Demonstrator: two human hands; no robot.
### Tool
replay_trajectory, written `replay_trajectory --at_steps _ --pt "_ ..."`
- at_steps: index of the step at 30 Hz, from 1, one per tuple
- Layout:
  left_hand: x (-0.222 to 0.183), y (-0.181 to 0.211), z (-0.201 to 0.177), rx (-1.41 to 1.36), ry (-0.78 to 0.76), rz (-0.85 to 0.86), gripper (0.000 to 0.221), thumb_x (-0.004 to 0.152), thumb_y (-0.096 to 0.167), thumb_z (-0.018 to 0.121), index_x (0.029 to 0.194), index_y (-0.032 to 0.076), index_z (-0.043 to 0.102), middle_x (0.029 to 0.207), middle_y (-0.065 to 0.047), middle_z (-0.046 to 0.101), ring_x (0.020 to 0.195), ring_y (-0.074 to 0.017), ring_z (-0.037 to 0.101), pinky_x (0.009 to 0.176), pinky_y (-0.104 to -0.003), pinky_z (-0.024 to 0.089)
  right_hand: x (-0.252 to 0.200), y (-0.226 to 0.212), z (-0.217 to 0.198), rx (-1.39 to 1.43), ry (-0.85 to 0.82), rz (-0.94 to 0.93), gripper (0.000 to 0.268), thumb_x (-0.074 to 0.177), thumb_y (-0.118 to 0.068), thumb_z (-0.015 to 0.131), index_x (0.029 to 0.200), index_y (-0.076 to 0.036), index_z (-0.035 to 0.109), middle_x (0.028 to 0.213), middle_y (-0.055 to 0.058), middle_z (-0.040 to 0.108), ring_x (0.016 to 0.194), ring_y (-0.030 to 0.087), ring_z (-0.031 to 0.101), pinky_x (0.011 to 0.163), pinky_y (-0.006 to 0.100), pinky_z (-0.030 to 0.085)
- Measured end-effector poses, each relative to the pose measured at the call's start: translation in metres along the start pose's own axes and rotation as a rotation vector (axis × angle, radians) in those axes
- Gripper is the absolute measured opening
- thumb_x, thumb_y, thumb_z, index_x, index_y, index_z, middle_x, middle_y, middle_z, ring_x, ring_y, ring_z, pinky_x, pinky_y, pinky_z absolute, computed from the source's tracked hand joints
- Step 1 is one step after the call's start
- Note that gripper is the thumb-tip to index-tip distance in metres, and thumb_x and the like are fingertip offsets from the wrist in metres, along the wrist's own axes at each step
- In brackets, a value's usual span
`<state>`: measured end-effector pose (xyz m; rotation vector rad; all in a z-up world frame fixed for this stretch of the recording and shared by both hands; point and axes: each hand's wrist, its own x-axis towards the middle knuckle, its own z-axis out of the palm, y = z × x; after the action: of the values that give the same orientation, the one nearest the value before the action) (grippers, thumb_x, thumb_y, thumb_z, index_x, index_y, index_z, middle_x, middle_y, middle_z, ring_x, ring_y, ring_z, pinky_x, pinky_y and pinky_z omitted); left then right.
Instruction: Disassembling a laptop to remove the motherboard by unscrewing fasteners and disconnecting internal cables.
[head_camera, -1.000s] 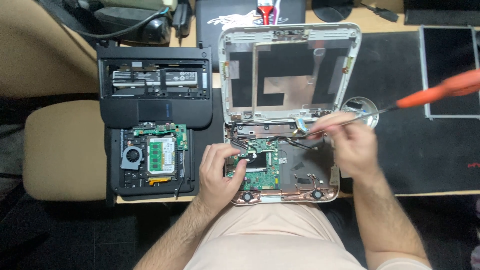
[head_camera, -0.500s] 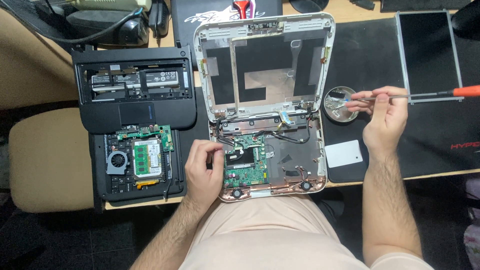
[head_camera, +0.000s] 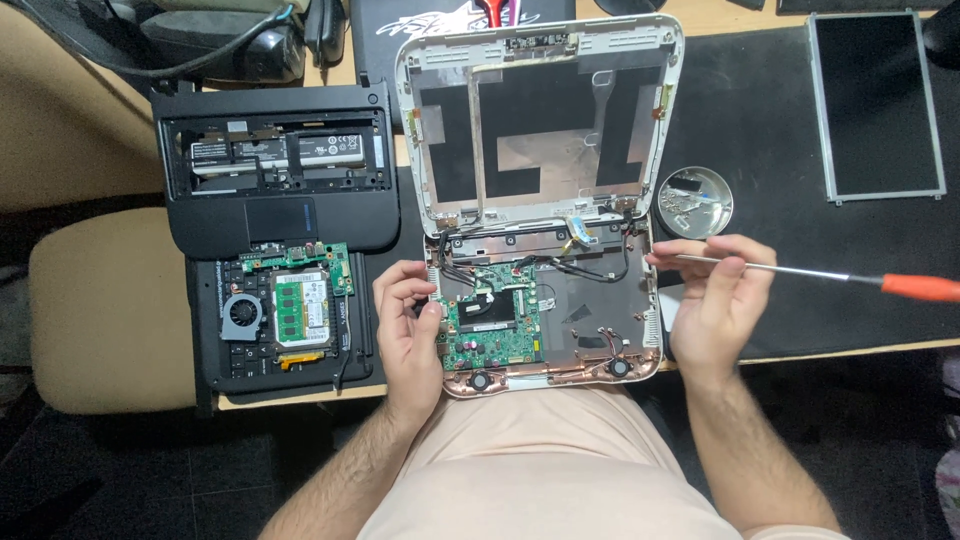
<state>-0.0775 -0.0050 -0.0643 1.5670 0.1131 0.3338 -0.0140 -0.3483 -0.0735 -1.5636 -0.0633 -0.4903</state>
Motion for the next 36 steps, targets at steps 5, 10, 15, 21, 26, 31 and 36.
replay_trajectory --at_steps 5,10,15,21,26,31,36 --pt "-0.004 0.006 0.002 -0.114 0.014 0.024 0.024 0.121 0.035 0.058 0.123 0.011 0.061 0.154 -0.014 0.054 0.146 -0.0248 0.052 0.128 -0.047 0.040 -0.008 0.007 0.010 -0.019 -0.009 -0.005 0.044 0.136 -0.046 0.031 0.148 -0.006 0.043 0.109 0.035 0.083 0.095 0.036 0.088 0.088 0.035 0.070" --pt "0.001 0.007 0.003 -0.143 0.004 0.039 0.022 0.115 0.033 0.054 0.116 0.011 0.059 0.150 -0.016 0.057 0.145 -0.0266 0.054 0.130 -0.049 0.039 -0.002 0.005 0.020 -0.056 -0.042 -0.017 0.044 0.137 -0.046 0.031 0.148 -0.005 0.043 0.110 0.035 0.084 0.092 0.033 0.087 0.085 0.033 0.069" --pt "0.027 -0.003 0.008 -0.070 0.005 0.151 0.016 0.115 0.023 0.053 0.108 0.010 0.062 0.125 -0.013 0.060 0.124 -0.0255 0.057 0.119 -0.047 0.045 0.018 0.004 0.036 -0.085 -0.082 -0.104 0.043 0.138 -0.044 0.033 0.145 -0.005 0.049 0.111 0.031 0.086 0.089 0.029 0.086 0.080 0.031 0.067" --pt "0.038 0.000 0.009 0.153 -0.021 0.185 0.004 0.113 0.009 0.063 0.112 0.012 0.066 0.125 -0.009 0.063 0.121 -0.0266 0.060 0.115 -0.048 0.047 0.028 -0.010 0.044 -0.202 -0.123 -0.141 0.045 0.139 -0.039 0.034 0.129 -0.003 0.058 0.106 0.027 0.089 0.085 0.027 0.086 0.079 0.030 0.066" --pt "0.027 -0.004 0.005 0.302 -0.086 0.201 0.014 0.109 0.002 0.064 0.114 0.014 0.069 0.129 -0.008 0.064 0.132 -0.0324 0.059 0.123 -0.056 0.044 0.009 -0.038 0.041 -0.332 -0.476 -0.076 0.044 0.132 -0.026 0.059 0.104 -0.007 0.087 0.110 0.018 0.088 0.105 0.034 0.083 0.100 0.046 0.066" --pt "0.027 -0.007 0.008 0.364 -0.120 0.220 0.016 0.107 0.001 0.066 0.110 0.015 0.072 0.128 -0.006 0.066 0.136 -0.0330 0.058 0.127 -0.058 0.044 -0.019 -0.064 0.074 -0.254 -0.642 -0.034 0.014 0.114 -0.009 0.081 0.114 -0.011 0.095 0.100 0.012 0.094 0.092 0.028 0.091 0.089 0.044 0.073" --pt "0.027 -0.008 0.007 0.365 -0.136 0.234 0.020 0.106 -0.002 0.067 0.107 0.018 0.071 0.126 -0.004 0.065 0.137 -0.0328 0.058 0.126 -0.060 0.045 -0.032 -0.044 0.075 -0.245 -0.668 -0.043 0.017 0.103 0.004 0.090 0.115 -0.009 0.090 0.098 0.010 0.094 0.086 0.028 0.094 0.076 0.038 0.076"
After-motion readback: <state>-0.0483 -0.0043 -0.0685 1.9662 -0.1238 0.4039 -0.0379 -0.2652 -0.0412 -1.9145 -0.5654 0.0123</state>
